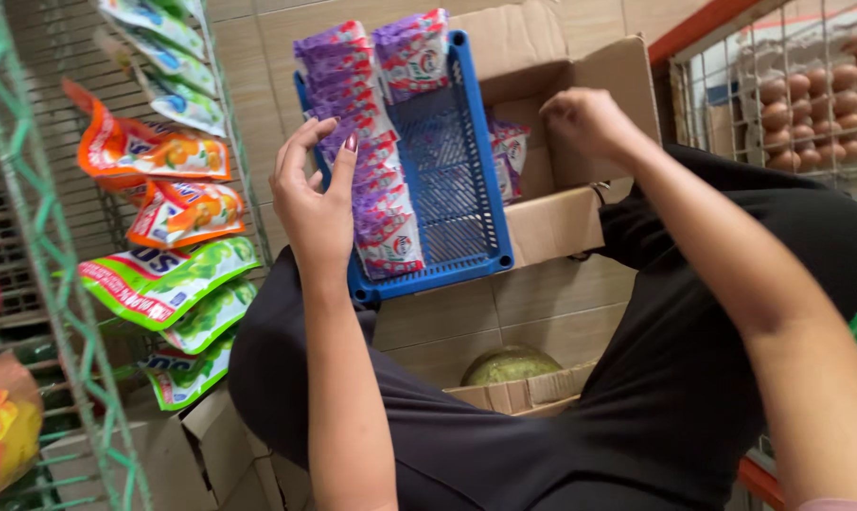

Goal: The person sits on the floor of a store aisle and takes small detergent sachets out of an open cardboard box, stacking and arranging them in rows inside a blue plastic basket. They handle the sachets one at a time, aligning them into neat piles in the basket.

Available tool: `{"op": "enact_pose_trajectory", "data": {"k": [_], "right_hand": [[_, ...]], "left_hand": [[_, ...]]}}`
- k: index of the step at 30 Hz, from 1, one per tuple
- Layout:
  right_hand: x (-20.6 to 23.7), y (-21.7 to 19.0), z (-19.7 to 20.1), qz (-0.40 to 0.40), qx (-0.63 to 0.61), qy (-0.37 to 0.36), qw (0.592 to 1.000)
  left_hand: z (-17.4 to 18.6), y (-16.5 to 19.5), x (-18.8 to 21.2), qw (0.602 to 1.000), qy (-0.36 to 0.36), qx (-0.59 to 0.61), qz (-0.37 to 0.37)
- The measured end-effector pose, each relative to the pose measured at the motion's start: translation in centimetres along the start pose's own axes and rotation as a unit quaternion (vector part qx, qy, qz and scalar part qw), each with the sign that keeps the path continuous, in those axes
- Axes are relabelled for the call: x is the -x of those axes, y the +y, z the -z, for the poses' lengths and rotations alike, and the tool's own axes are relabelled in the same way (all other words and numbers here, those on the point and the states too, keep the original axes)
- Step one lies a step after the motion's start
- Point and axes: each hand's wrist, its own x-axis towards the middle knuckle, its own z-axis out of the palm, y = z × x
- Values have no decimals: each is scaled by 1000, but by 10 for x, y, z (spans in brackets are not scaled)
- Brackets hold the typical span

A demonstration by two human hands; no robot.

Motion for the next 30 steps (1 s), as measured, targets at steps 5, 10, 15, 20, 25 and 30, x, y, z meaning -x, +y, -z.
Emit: {"op": "enact_pose_trajectory", "data": {"k": [5,10,15,20,25,30], "right_hand": [[19,30,-41,-53,-27,-30,998],[3,40,-76,-16,32,-54,998],[-24,59,-106,-88,28,-97,991],[-52,79,-137,-83,-103,-58,989],[-61,81,-148,-205,-86,-94,970],[-55,85,-128,-189,-52,-131,972]], "left_hand": [[-29,2,4,998,-40,-54,-14],[-56,1,-4,995,-61,-82,-14],[-78,-1,-23,995,-83,-59,-5],[-89,-2,-33,993,-99,-58,2],[-91,-7,-40,994,-92,-46,22],[-89,-9,-43,994,-88,-61,22]]}}
